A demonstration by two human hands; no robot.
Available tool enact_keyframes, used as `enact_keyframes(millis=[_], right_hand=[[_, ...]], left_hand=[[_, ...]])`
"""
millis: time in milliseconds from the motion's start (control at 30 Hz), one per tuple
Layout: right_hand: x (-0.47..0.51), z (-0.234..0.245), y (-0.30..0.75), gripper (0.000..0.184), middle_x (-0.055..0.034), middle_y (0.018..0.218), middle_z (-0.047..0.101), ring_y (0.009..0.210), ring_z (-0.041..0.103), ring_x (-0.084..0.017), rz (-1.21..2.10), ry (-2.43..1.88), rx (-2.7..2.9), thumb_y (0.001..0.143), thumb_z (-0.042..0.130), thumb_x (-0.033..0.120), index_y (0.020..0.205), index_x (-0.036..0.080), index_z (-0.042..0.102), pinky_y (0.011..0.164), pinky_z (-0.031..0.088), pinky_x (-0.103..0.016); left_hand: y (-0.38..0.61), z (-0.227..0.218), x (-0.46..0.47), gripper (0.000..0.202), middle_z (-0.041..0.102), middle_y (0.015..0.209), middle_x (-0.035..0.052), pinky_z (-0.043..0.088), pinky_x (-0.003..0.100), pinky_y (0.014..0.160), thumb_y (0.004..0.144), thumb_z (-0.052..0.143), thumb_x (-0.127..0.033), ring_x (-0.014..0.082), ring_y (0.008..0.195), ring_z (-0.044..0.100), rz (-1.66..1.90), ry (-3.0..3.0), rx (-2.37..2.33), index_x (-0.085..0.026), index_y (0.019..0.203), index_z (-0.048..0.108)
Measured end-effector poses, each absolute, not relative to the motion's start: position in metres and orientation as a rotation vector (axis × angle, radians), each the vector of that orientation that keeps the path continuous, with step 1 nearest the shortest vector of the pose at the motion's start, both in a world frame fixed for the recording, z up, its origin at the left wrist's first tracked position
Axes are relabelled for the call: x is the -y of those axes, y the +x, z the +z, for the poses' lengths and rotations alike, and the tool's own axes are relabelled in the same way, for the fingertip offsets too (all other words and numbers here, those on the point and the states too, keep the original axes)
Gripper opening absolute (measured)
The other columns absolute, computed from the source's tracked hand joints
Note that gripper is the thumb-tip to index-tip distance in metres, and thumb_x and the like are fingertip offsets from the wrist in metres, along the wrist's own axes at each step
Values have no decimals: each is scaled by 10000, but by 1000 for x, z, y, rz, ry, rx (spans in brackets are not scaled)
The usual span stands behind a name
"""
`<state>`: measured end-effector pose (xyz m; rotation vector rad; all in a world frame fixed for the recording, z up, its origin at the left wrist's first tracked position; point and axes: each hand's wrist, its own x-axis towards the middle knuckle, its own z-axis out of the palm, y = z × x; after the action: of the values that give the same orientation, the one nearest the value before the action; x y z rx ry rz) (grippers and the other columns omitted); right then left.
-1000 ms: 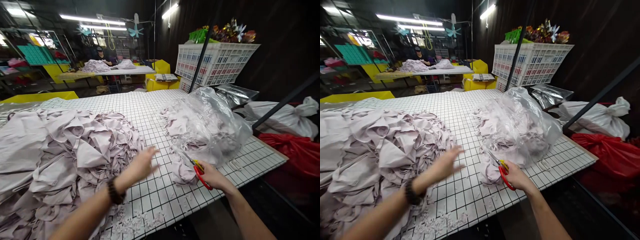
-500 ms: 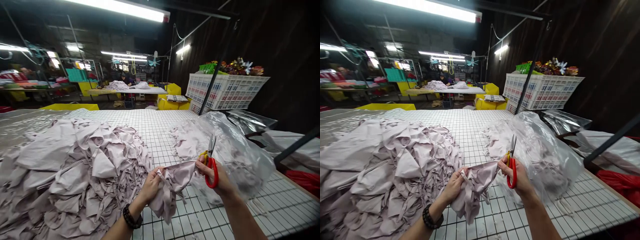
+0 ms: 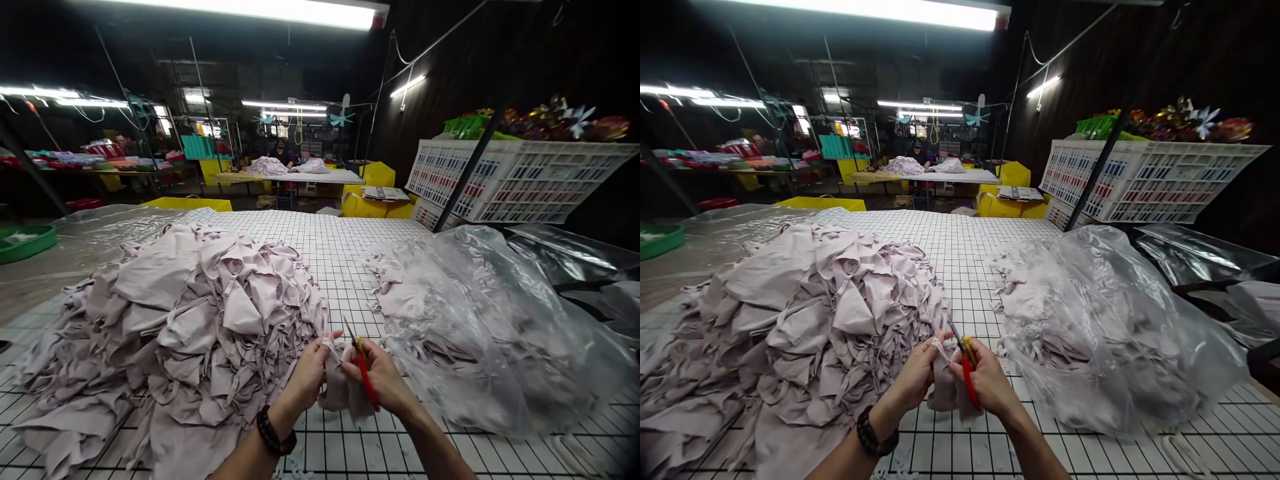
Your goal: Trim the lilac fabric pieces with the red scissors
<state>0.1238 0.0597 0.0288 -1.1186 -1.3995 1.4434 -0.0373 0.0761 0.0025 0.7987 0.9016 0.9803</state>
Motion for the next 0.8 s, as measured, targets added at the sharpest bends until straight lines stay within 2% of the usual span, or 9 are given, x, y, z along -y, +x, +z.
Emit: enact_keyframes(millis=[133,267,433,567,700,800], right_hand=[[-65,36,126,349,28,801,576,622,491,-95,1526,-1059,1370,683,764,344,912,192,549,583,404,-219],[-66,33,124,417,32,748,563,637,505,-116,1574,-1055,1365,632,795,367,918,191,547,589,410,-227],[-71,41,135,319,63,640,435,562,384,-82,1315,-1141,1394,696,739,390,755,194,495,525,334,-205],[-73,65,150,295,47,661,435,573,385,-91,1229,-1090,1416,744,683,419,763,195,491,541,348,-224],[-66,89,165,275,37,697,455,575,383,-90,1186,-1055,1358,743,692,386,781,200,492,541,347,-230],[-50,100,179,263,29,723,459,591,395,-96,1136,-1091,1276,750,696,373,775,208,493,543,354,-228]], left_hand=[[-34,5,-77,374,606,756,-2,350,178,485,749,619,-478,97,571,507,1047,832,-904,-150,928,585],[-29,4,-78,274,576,695,-24,313,171,444,730,644,-394,77,504,456,1054,928,-941,-160,827,539],[-35,-5,-79,301,594,753,4,317,182,483,709,688,-382,78,529,465,990,1230,-1026,-148,876,601],[-41,-5,-82,344,607,774,21,336,197,527,746,647,-455,95,571,477,821,1391,-941,-143,889,657],[-48,23,-100,365,530,635,-3,328,206,541,817,556,-480,113,590,451,886,1512,-967,-138,697,603],[-46,68,-124,365,488,627,-17,333,209,559,868,483,-467,112,600,434,1033,1645,-917,-153,702,566]])
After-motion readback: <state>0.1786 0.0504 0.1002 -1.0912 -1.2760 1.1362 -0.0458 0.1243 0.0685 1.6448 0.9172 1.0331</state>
